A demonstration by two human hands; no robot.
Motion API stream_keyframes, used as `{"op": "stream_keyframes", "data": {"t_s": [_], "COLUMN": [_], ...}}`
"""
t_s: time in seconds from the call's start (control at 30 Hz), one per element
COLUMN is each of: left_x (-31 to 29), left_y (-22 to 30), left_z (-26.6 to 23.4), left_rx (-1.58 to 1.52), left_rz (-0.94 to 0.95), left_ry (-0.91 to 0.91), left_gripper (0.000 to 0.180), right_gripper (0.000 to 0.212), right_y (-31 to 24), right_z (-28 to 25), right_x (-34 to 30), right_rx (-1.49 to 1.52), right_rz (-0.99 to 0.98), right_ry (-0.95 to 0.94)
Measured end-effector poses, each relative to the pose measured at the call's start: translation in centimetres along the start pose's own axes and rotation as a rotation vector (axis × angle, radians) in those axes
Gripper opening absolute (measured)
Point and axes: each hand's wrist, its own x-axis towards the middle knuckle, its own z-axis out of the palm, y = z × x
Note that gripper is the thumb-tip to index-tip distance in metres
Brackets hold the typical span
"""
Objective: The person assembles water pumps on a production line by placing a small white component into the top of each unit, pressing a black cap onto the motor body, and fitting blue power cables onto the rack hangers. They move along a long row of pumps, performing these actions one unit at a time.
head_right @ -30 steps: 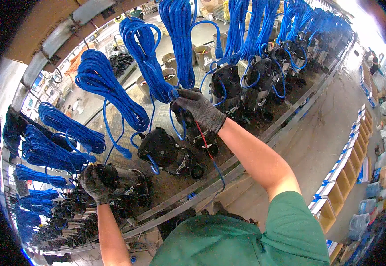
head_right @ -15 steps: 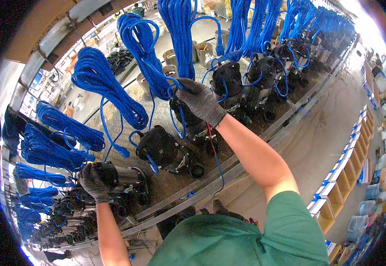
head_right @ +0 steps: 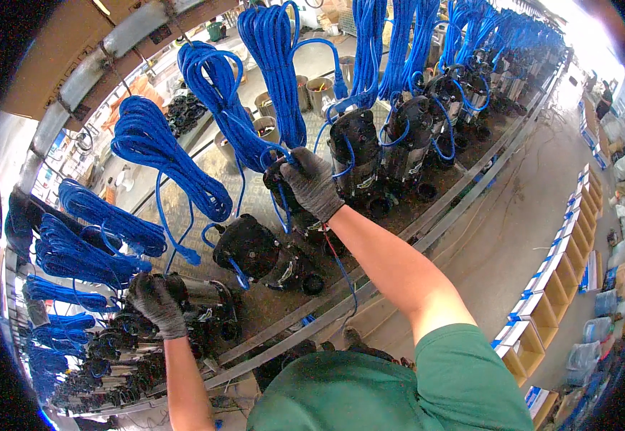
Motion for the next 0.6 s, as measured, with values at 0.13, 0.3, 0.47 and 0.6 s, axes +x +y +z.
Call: {"op": "stream_keyframes", "data": {"t_s": [0.13, 0.3, 0.47, 0.6], "left_x": [0.3, 3.6, 4.1, 3.8], "left_y": [11.0, 18.9, 19.9, 17.9], "left_z": [2.4, 6.6, 8.2, 8.8], "left_rx": [-0.252, -0.078, 0.183, 0.080], "left_rz": [0.129, 0.280, 0.285, 0.296], "left_ry": [-0.208, -0.514, -0.716, -0.638], "left_gripper": [0.035, 0.028, 0.025, 0.026], "right_gripper": [0.017, 0.016, 0.016, 0.020], "right_y": [-0.9, 0.5, 1.2, -0.3], "right_z": [0.4, 0.6, 0.7, 1.2], "right_x": [-0.6, -0.5, -0.5, -0.5], "right_rx": [-0.339, -0.462, -0.524, -0.576], "right_rz": [-0.079, -0.048, -0.056, -0.074], "right_ry": [0.069, 0.117, 0.120, 0.106]}}
